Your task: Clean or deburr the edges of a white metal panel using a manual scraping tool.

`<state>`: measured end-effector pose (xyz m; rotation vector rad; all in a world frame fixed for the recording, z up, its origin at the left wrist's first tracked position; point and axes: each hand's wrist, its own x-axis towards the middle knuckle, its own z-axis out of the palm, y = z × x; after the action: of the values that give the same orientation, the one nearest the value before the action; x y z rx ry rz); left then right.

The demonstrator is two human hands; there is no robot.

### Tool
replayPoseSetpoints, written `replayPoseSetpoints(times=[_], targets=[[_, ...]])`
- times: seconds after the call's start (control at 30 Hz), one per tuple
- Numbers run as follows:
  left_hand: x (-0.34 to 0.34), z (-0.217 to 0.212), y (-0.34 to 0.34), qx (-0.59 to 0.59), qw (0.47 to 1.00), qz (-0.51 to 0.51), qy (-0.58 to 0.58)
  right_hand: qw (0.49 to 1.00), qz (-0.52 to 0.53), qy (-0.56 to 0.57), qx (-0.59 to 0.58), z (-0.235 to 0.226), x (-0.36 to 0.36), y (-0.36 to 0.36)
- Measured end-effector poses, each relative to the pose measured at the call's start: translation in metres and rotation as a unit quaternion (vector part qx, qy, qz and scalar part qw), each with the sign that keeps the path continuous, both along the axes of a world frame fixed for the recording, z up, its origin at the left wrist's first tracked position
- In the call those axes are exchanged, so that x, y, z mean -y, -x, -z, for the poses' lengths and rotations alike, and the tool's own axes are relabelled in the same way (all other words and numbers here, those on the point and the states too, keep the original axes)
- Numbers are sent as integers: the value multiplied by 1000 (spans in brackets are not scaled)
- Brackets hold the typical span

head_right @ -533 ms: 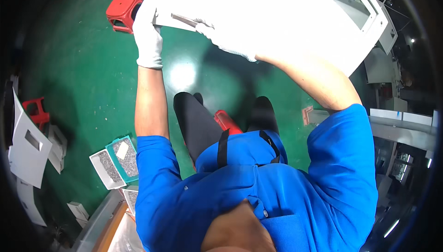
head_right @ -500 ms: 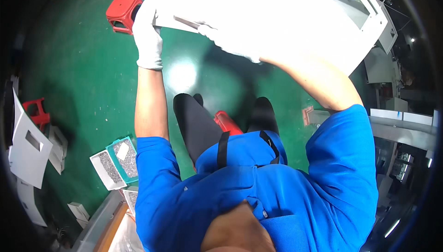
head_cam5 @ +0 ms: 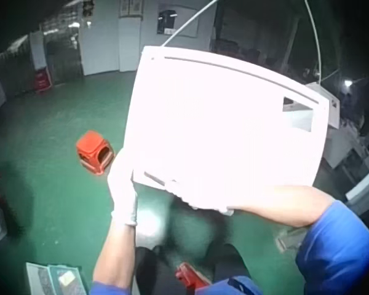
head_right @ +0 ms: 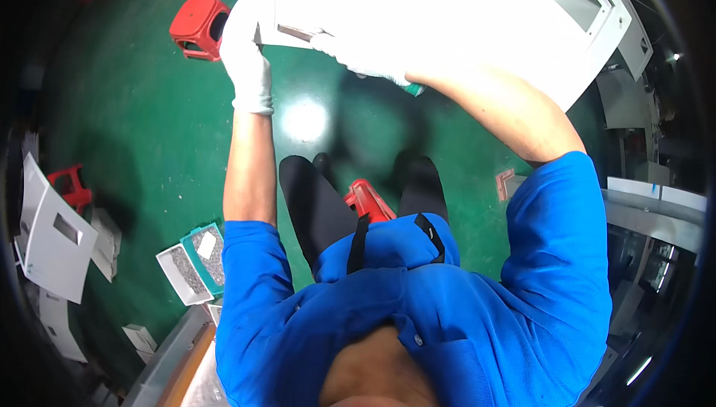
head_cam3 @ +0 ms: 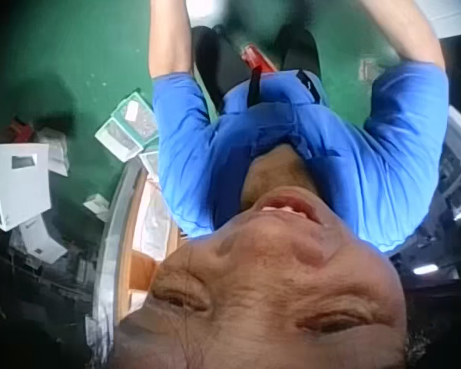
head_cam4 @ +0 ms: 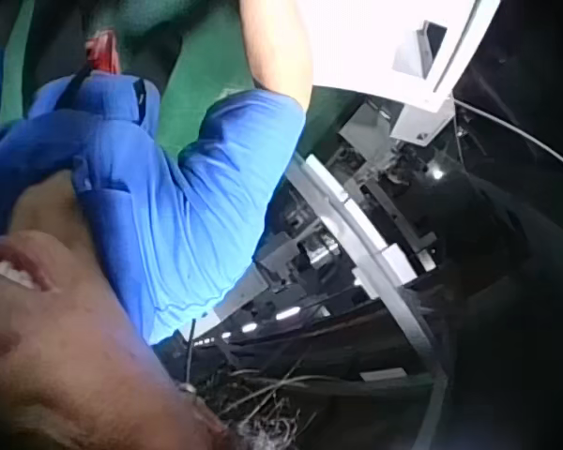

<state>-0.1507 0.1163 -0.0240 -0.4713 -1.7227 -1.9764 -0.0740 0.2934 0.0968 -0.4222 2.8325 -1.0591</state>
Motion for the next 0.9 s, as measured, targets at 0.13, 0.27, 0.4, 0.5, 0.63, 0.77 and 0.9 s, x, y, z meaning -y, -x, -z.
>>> replayPoseSetpoints(times=[0.13, 0.27, 0.4, 0.5, 0.63, 0.77, 0.9], targets=[[-13, 2, 5, 29, 999, 3, 25, 1000, -6, 12, -5, 1, -10, 3], [-35, -1, 10, 76, 995, 44, -54, 1000, 1, 8, -4, -6, -23, -2], [-29, 2, 13, 98, 994, 22, -44, 999, -35, 5, -23, -7, -25, 5], [-35, -1, 16, 90, 995, 21, -35, 996, -51, -20, -66, -19, -35, 6], [-51, 2, 13, 129, 984, 94, -78, 954, -52, -74, -286, 14, -43, 11], [-56, 4, 13, 124, 980, 102, -115, 963, 98, 91, 232, 24, -37, 17], [-55, 7, 18, 177, 963, 141, -144, 968, 101, 76, 219, -10, -29, 8]])
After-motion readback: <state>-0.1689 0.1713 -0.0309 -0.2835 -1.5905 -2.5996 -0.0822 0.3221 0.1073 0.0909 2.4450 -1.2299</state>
